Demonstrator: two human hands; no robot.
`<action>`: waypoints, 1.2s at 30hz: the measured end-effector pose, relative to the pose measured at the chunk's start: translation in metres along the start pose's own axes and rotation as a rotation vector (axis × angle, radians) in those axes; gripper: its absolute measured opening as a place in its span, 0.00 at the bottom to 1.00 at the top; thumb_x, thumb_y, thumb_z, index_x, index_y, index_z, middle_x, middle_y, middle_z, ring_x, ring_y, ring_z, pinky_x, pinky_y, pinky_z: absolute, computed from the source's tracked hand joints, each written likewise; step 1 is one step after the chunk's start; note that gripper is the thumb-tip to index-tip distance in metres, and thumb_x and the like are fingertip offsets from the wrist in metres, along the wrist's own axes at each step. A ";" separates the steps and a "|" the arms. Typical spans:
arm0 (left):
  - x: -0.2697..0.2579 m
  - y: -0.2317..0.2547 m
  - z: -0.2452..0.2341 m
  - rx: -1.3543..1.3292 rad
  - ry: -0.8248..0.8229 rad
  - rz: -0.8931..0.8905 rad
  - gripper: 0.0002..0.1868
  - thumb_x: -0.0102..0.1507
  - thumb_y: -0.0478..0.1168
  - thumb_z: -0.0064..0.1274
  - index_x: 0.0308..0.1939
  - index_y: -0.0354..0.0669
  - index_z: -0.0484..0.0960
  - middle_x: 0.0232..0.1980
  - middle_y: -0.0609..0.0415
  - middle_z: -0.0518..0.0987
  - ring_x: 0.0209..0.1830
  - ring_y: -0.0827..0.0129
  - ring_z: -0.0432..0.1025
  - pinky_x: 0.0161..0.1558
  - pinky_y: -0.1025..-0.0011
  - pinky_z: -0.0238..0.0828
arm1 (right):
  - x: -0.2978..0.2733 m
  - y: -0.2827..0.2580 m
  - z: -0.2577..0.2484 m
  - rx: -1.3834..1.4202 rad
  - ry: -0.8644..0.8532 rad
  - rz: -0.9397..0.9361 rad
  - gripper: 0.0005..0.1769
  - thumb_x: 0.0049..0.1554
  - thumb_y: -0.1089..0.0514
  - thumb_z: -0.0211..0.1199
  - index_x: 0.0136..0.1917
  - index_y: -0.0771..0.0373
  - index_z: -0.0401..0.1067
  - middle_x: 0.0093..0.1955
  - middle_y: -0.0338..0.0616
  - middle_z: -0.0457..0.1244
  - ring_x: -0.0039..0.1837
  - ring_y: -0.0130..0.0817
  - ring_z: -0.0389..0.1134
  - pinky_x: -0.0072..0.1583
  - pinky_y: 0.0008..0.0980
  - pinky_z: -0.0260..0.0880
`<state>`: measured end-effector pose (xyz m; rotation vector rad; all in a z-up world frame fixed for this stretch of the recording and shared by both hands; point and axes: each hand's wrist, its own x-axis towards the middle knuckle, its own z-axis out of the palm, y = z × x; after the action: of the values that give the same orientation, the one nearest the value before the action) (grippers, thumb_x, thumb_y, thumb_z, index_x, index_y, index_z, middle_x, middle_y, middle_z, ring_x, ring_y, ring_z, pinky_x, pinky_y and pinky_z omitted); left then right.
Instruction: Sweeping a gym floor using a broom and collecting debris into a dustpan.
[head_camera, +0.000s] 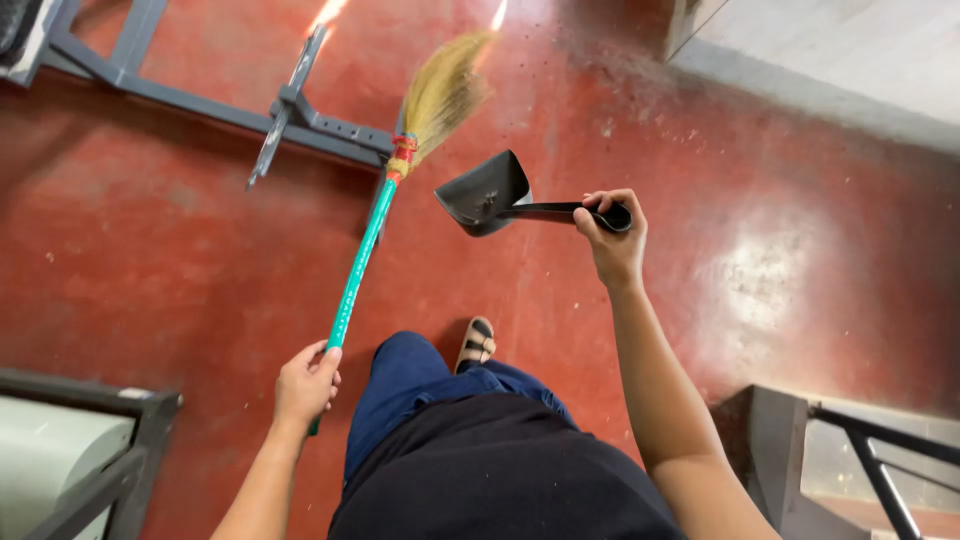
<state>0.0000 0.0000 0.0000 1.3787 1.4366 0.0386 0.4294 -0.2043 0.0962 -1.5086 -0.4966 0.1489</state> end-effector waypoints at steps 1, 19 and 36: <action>0.002 0.023 0.010 -0.010 0.003 0.016 0.21 0.65 0.46 0.57 0.61 0.44 0.82 0.23 0.44 0.81 0.14 0.59 0.73 0.11 0.65 0.71 | 0.019 -0.001 0.000 0.003 -0.001 -0.019 0.20 0.53 0.70 0.76 0.41 0.61 0.63 0.45 0.52 0.68 0.56 0.39 0.73 0.53 0.38 0.78; 0.267 0.360 0.038 -0.421 0.039 0.112 0.23 0.69 0.41 0.53 0.66 0.33 0.73 0.24 0.38 0.74 0.14 0.65 0.66 0.09 0.72 0.63 | 0.360 -0.015 0.153 0.124 0.039 -0.173 0.21 0.53 0.72 0.75 0.41 0.62 0.61 0.42 0.50 0.66 0.55 0.35 0.71 0.53 0.34 0.78; 0.472 0.615 0.116 -0.693 0.160 -0.011 0.19 0.69 0.38 0.52 0.62 0.33 0.77 0.25 0.39 0.72 0.15 0.67 0.65 0.10 0.74 0.63 | 0.755 0.057 0.318 0.175 -0.186 -0.215 0.19 0.49 0.77 0.71 0.40 0.63 0.63 0.40 0.52 0.66 0.52 0.37 0.73 0.51 0.34 0.78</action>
<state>0.6260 0.4689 0.0508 0.8048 1.3747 0.5956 0.9866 0.3892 0.2019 -1.2676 -0.7719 0.1614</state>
